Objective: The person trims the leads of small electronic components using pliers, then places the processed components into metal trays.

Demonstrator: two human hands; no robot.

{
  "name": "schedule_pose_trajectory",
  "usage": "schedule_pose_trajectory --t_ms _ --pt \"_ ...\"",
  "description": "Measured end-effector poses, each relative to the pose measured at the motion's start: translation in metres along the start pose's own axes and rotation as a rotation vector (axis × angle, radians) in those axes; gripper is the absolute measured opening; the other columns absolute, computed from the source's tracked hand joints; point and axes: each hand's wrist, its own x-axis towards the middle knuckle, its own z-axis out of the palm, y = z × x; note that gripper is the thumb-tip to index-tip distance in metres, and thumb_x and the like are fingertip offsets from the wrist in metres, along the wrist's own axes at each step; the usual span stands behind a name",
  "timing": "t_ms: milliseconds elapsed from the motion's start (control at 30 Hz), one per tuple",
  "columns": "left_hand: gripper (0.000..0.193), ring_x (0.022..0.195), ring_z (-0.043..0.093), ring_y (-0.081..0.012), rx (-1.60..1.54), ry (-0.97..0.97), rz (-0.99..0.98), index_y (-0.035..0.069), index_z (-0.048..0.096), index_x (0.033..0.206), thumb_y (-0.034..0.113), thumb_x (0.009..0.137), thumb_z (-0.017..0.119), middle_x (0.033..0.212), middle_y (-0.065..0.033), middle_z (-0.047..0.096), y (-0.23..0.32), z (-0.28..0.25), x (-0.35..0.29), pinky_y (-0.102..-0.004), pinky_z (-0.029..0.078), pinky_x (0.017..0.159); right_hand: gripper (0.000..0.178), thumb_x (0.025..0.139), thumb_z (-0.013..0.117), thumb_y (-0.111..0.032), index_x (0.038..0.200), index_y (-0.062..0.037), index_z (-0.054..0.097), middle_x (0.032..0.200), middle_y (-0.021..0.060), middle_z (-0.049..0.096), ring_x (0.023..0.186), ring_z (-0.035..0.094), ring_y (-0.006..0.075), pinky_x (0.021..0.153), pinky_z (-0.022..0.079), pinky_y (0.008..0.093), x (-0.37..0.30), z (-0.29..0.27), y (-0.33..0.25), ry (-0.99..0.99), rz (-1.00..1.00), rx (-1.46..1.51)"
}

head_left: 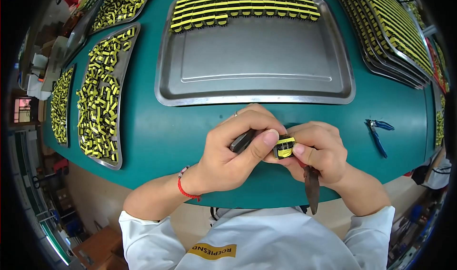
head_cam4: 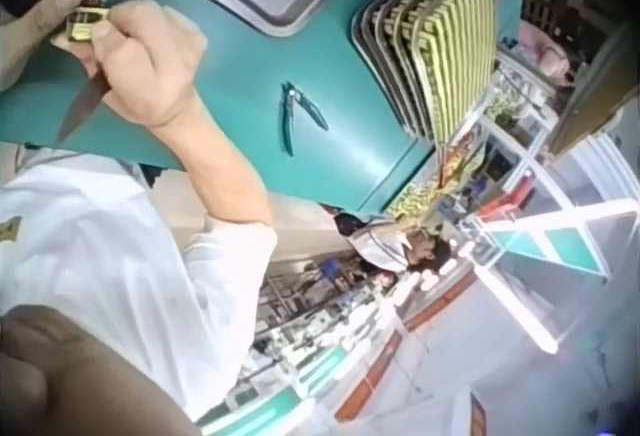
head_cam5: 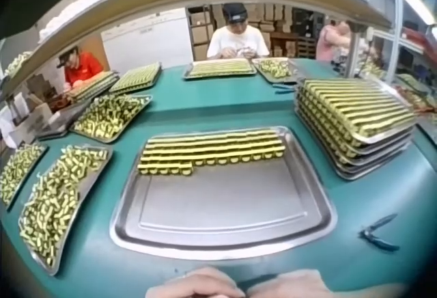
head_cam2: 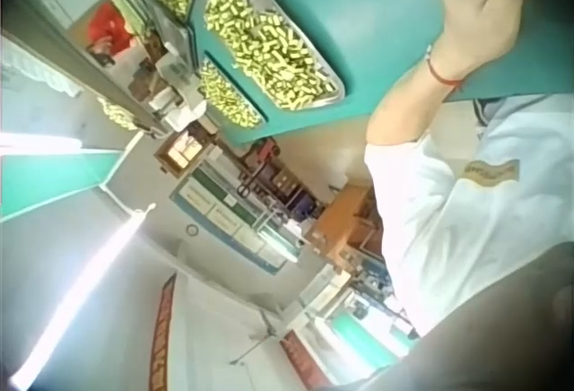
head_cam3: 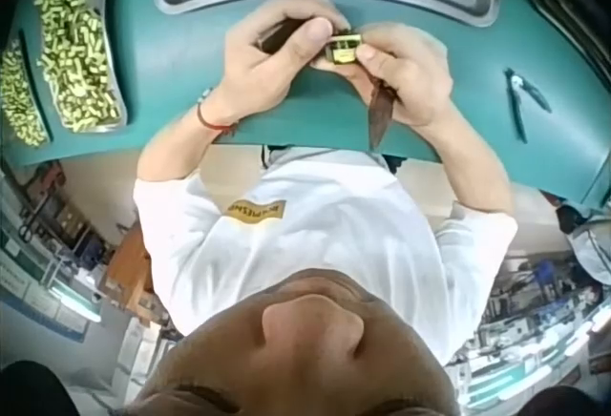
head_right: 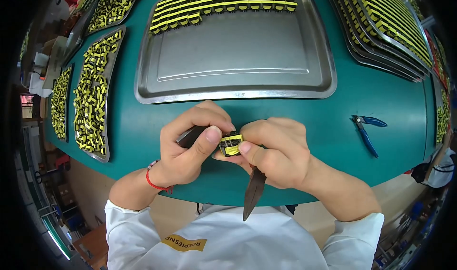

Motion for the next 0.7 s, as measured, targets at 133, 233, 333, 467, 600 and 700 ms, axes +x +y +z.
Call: schedule_pose_trajectory --t_ms 133,233,333,467,600,700 --pt "0.012 0.081 0.058 -0.0154 0.022 0.009 -0.007 -0.003 0.063 0.102 0.007 0.098 0.058 0.094 -0.0116 0.063 -0.004 0.001 0.001 -0.0271 0.047 0.070 0.043 0.078 0.083 -0.010 0.104 -0.0079 0.049 0.082 0.0106 0.064 0.061 0.066 0.0217 0.048 0.050 0.0296 -0.001 0.001 0.003 0.011 -0.004 -0.006" --pt "0.013 0.080 0.058 -0.0143 0.016 0.009 -0.010 -0.003 0.063 0.102 0.007 0.098 0.058 0.095 -0.0109 0.062 -0.003 0.002 0.004 -0.0263 0.047 0.070 0.042 0.078 0.083 -0.011 0.104 -0.0073 0.049 0.083 0.0114 0.065 0.061 0.066 0.0217 0.048 0.050 0.0296 0.002 0.000 0.005 0.011 -0.007 0.004" --pt "0.013 0.079 0.057 -0.0125 -0.019 0.009 -0.063 -0.003 0.063 0.103 0.007 0.098 0.058 0.096 -0.0098 0.061 -0.001 0.001 0.002 -0.0255 0.047 0.070 0.040 0.071 0.087 -0.009 0.092 -0.0029 0.053 0.074 0.0090 0.061 0.052 0.058 0.0183 0.041 0.041 0.0276 0.003 0.004 0.007 0.127 -0.083 0.004" --pt "0.013 0.076 0.053 -0.0122 0.128 0.083 -0.028 -0.001 0.063 0.106 0.008 0.098 0.059 0.093 -0.0065 0.059 -0.006 0.000 -0.001 -0.0254 0.044 0.066 0.046 0.079 0.083 -0.011 0.111 -0.0074 0.050 0.082 0.0106 0.066 0.062 0.067 0.0238 0.050 0.052 0.0311 0.007 -0.008 0.002 -0.007 -0.082 -0.083" --pt "0.012 0.076 0.047 -0.0098 0.198 0.110 -0.099 0.000 0.057 0.099 0.012 0.100 0.056 0.088 -0.0037 0.054 -0.021 0.000 -0.006 -0.0244 0.041 0.067 0.044 0.080 0.079 -0.002 0.112 -0.0048 0.049 0.088 0.0134 0.064 0.064 0.066 0.0227 0.054 0.054 0.0307 0.007 -0.010 0.003 -0.026 -0.039 -0.092" --pt "0.018 0.069 0.043 -0.0107 0.251 0.105 -0.062 0.001 0.055 0.094 0.017 0.102 0.054 0.083 -0.0034 0.049 -0.013 0.008 -0.008 -0.0264 0.039 0.062 0.040 0.084 0.073 0.003 0.111 -0.0037 0.046 0.102 0.0162 0.056 0.073 0.065 0.0203 0.060 0.056 0.0291 -0.008 -0.007 0.006 0.132 0.335 0.292"
